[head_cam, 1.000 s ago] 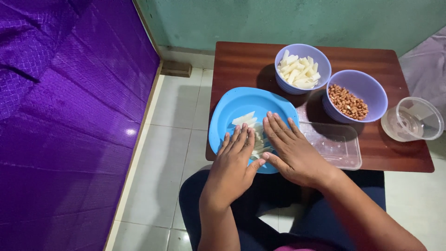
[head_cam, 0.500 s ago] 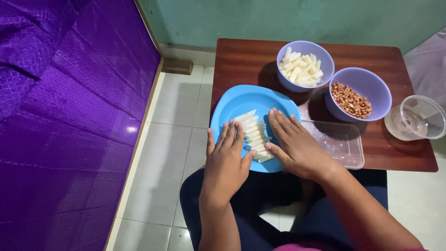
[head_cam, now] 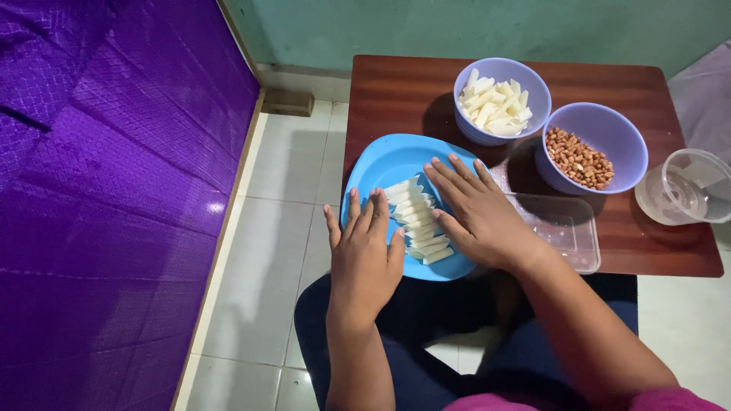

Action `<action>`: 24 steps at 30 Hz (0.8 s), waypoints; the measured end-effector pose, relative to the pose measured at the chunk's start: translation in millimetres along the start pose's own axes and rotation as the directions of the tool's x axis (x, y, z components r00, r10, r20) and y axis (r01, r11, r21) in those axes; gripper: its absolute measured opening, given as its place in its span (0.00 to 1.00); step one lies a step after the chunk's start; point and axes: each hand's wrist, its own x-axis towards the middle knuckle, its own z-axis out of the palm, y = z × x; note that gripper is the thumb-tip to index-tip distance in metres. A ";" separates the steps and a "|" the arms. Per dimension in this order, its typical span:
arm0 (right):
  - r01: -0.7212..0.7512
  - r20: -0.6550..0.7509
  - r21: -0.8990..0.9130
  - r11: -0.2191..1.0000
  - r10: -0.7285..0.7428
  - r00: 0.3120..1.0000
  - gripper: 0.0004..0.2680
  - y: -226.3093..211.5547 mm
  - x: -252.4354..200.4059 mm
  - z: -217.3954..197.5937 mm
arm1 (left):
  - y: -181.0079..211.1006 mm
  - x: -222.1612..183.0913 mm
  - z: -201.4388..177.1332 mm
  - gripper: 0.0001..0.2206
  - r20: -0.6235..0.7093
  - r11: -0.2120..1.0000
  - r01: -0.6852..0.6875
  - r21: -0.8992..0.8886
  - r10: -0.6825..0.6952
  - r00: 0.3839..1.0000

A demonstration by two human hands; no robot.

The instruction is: Manually wrapping small nuts or seeds into thin strips of white material on a small table.

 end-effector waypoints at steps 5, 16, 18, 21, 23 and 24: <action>0.024 -0.034 0.046 0.999 -0.023 0.999 0.19 -6.3 14.1 -15.3 | -3.9 2.6 2.1 0.25 -0.033 1.000 0.000 0.008 0.000 0.999; 0.005 0.058 0.039 0.999 -0.008 0.998 0.09 -13.0 58.8 -15.9 | -5.6 4.5 1.8 0.24 -0.067 1.000 0.000 0.019 0.002 0.998; 0.034 0.074 0.006 0.999 -0.034 0.997 0.08 -5.8 63.5 -6.4 | -4.8 4.5 0.7 0.23 -0.081 0.999 0.018 0.037 -0.015 0.997; 0.002 0.093 -0.003 1.000 -0.002 0.996 0.06 -12.3 70.5 -8.8 | -4.7 3.6 -2.1 0.22 -0.086 0.999 0.023 0.042 -0.020 0.996; -0.001 0.107 0.011 1.000 0.000 0.994 0.06 -9.9 74.3 -8.9 | -5.5 4.2 -1.5 0.22 -0.083 0.999 0.015 0.029 -0.013 0.996; -0.008 0.123 0.026 1.000 0.005 0.992 0.06 -9.0 75.9 -8.5 | -6.1 4.0 -1.2 0.22 -0.076 1.000 0.008 0.013 -0.007 0.997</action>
